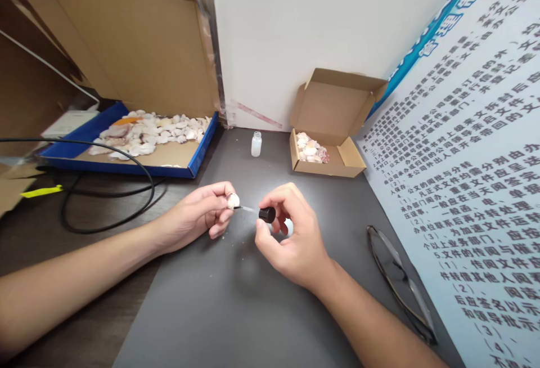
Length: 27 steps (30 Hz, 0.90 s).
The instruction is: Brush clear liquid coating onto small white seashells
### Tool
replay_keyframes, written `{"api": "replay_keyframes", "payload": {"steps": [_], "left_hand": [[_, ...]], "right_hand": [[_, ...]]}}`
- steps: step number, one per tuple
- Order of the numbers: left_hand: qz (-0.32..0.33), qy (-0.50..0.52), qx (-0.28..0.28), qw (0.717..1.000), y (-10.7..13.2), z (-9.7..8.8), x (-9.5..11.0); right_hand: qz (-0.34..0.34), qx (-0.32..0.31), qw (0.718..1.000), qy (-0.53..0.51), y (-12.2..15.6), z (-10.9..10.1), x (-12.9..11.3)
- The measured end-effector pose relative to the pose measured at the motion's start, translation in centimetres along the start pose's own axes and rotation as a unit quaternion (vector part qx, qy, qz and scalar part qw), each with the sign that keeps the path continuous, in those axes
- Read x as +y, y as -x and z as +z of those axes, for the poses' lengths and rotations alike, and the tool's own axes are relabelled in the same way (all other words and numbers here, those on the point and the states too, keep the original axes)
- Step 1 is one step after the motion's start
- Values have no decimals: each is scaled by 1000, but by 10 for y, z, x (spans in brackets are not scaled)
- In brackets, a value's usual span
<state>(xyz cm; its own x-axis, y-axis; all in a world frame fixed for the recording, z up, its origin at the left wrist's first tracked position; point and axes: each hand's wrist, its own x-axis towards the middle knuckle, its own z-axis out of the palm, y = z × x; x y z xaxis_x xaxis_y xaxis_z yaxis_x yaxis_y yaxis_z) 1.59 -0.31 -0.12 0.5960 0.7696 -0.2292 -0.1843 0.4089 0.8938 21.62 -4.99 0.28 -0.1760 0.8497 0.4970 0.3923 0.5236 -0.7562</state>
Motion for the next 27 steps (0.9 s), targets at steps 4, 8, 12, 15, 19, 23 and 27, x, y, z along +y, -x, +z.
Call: {"api": "replay_keyframes", "payload": {"steps": [4, 8, 12, 15, 19, 23, 27], "left_hand": [[0, -1, 0, 1000, 0, 0, 0], [2, -3, 1, 1000, -1, 1, -1], [4, -2, 1, 1000, -1, 1, 0], [3, 0, 0, 1000, -1, 1, 0], [1, -2, 1, 1000, -1, 0, 0], [1, -4, 2, 1000, -1, 0, -1], [2, -3, 2, 1000, -1, 1, 0]], "right_hand": [[10, 10, 1000, 11, 1, -1, 0], [0, 6, 1000, -16, 3, -1, 0], [3, 0, 1000, -3, 1, 0, 0], [9, 7, 1000, 19, -1, -1, 0], [7, 17, 1000, 18, 0, -2, 1], [-11, 13, 1000, -9, 2, -1, 2], [9, -3, 1000, 10, 1, -1, 2]]}}
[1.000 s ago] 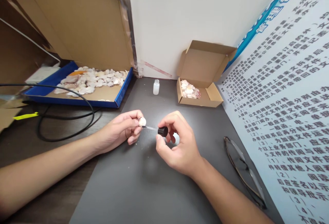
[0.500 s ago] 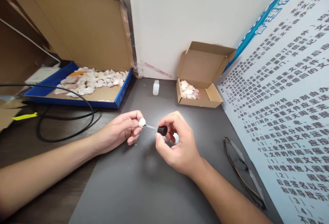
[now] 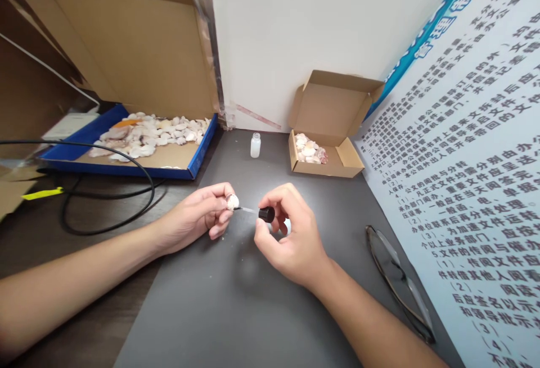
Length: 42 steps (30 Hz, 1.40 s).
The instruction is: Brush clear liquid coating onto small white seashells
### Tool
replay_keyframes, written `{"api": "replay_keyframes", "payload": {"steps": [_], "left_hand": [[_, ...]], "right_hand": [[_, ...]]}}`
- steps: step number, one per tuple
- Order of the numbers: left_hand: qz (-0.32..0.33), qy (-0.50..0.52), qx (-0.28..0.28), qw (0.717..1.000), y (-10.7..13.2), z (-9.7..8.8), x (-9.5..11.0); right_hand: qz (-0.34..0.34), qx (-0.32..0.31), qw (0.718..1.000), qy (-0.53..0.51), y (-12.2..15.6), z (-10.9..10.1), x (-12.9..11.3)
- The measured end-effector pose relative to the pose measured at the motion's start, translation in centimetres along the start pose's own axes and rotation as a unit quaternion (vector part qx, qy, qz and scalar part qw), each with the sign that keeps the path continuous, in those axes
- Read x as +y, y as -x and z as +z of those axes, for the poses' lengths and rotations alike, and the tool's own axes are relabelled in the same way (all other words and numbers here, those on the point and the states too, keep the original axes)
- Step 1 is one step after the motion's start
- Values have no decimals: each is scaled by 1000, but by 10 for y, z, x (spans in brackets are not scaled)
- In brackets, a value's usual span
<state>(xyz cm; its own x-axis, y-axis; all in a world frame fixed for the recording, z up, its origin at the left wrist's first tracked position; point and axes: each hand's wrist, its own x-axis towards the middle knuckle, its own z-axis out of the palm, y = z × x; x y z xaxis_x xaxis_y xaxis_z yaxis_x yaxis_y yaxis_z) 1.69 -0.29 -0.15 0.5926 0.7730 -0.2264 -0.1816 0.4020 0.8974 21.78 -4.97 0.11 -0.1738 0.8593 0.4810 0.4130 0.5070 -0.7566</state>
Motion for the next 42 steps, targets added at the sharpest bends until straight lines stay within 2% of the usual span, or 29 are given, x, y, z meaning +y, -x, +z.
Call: {"api": "replay_keyframes", "payload": {"steps": [5, 9, 16, 22, 29, 42], "left_hand": [[1, -2, 1, 1000, 1, 0, 0], [0, -1, 0, 1000, 1, -1, 0], [2, -1, -1, 1000, 1, 0, 0], [2, 2, -1, 1000, 0, 0, 0], [4, 7, -3, 1000, 1, 0, 0], [-1, 4, 4, 1000, 1, 2, 1]], "right_hand": [[-2, 18, 1000, 12, 0, -2, -1], [-13, 7, 1000, -11, 0, -1, -2], [13, 14, 1000, 24, -3, 0, -3], [-11, 11, 1000, -15, -1, -1, -2], [25, 5, 999, 23, -1, -1, -1], [37, 6, 999, 29, -1, -2, 1]]}}
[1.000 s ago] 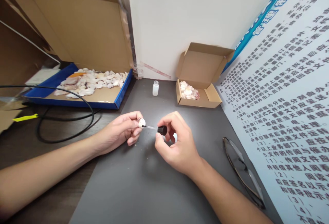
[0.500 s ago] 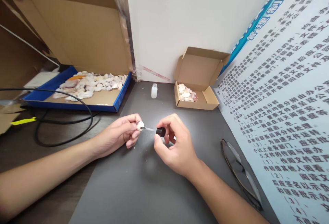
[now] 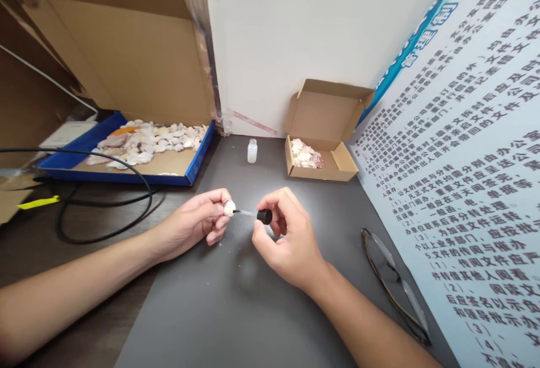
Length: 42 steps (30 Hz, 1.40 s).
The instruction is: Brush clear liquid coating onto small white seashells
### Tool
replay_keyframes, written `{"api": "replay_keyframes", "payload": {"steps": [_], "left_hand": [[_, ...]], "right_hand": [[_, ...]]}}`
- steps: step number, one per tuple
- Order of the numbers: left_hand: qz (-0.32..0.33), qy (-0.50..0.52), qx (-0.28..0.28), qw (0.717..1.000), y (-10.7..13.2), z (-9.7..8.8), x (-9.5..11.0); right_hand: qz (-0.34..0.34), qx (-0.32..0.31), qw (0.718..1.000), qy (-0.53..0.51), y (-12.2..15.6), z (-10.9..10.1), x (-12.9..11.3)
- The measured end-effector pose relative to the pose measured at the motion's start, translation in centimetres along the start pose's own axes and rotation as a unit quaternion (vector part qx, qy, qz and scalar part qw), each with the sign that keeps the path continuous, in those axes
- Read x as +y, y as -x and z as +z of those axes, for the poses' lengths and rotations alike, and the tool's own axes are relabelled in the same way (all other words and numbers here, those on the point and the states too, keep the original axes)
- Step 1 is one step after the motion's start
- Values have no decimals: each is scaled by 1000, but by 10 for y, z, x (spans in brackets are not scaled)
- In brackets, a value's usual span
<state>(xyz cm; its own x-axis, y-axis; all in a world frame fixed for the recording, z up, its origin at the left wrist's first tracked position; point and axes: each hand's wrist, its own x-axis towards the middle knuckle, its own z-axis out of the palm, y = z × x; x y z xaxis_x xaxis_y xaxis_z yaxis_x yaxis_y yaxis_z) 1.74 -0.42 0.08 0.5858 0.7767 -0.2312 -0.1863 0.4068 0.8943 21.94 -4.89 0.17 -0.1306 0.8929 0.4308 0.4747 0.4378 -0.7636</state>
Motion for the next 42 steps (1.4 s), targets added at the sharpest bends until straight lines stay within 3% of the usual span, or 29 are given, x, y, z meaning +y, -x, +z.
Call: {"api": "replay_keyframes", "payload": {"steps": [42], "left_hand": [[5, -1, -9, 1000, 0, -1, -2]], "right_hand": [[-8, -8, 1000, 9, -1, 1, -1]]}}
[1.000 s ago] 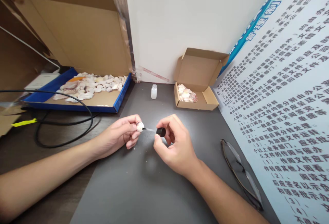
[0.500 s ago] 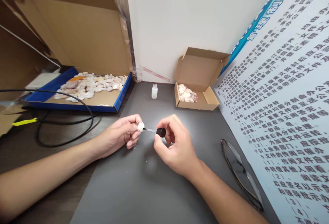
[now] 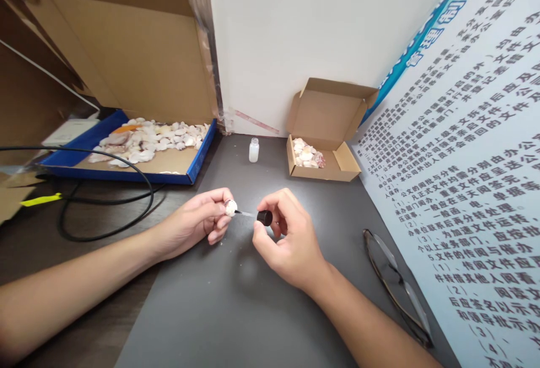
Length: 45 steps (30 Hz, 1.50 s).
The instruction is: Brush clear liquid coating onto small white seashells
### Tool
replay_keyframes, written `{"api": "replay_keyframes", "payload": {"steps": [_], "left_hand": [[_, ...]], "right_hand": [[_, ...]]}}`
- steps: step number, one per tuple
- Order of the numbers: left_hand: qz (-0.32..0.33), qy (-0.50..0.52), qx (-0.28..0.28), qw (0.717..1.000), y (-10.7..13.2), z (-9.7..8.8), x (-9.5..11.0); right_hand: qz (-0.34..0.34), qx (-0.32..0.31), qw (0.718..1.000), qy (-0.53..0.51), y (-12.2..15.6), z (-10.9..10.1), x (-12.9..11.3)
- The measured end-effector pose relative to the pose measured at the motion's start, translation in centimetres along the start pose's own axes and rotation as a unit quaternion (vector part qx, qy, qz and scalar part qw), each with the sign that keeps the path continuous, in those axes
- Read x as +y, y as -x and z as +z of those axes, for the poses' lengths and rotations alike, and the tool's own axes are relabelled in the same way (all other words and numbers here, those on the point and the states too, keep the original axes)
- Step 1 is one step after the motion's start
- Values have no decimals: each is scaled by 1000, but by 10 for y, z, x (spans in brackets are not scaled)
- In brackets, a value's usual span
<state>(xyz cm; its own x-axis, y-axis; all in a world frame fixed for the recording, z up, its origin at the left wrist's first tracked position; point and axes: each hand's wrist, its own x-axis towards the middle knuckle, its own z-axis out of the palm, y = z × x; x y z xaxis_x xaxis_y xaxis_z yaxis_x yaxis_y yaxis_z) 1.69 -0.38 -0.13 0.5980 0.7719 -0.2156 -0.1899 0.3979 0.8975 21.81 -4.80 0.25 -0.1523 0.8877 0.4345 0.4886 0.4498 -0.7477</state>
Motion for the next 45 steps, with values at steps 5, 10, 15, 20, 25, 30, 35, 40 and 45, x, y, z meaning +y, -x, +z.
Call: {"api": "replay_keyframes", "payload": {"steps": [5, 10, 15, 20, 25, 30, 35, 40, 45], "left_hand": [[-3, 1, 2, 1000, -1, -1, 0], [-1, 2, 1, 1000, -1, -1, -1], [-2, 0, 2, 1000, 0, 0, 0], [-2, -3, 0, 1000, 0, -1, 0], [-1, -4, 0, 1000, 0, -1, -1], [-2, -2, 2, 1000, -1, -1, -1], [-2, -3, 1, 1000, -2, -1, 0], [-2, -3, 1, 1000, -1, 0, 0], [-2, -4, 2, 1000, -1, 0, 0]], "right_hand": [[5, 20, 1000, 2, 0, -1, -1], [-13, 5, 1000, -21, 3, -1, -1], [3, 9, 1000, -5, 2, -1, 0], [-19, 12, 999, -25, 2, -1, -2], [-23, 8, 999, -38, 4, 0, -2], [-28, 2, 998, -51, 4, -1, -3], [-17, 1, 999, -28, 3, 0, -2], [-17, 0, 1000, -16, 2, 1, -1], [-16, 1, 1000, -11, 2, 1, -1]]}}
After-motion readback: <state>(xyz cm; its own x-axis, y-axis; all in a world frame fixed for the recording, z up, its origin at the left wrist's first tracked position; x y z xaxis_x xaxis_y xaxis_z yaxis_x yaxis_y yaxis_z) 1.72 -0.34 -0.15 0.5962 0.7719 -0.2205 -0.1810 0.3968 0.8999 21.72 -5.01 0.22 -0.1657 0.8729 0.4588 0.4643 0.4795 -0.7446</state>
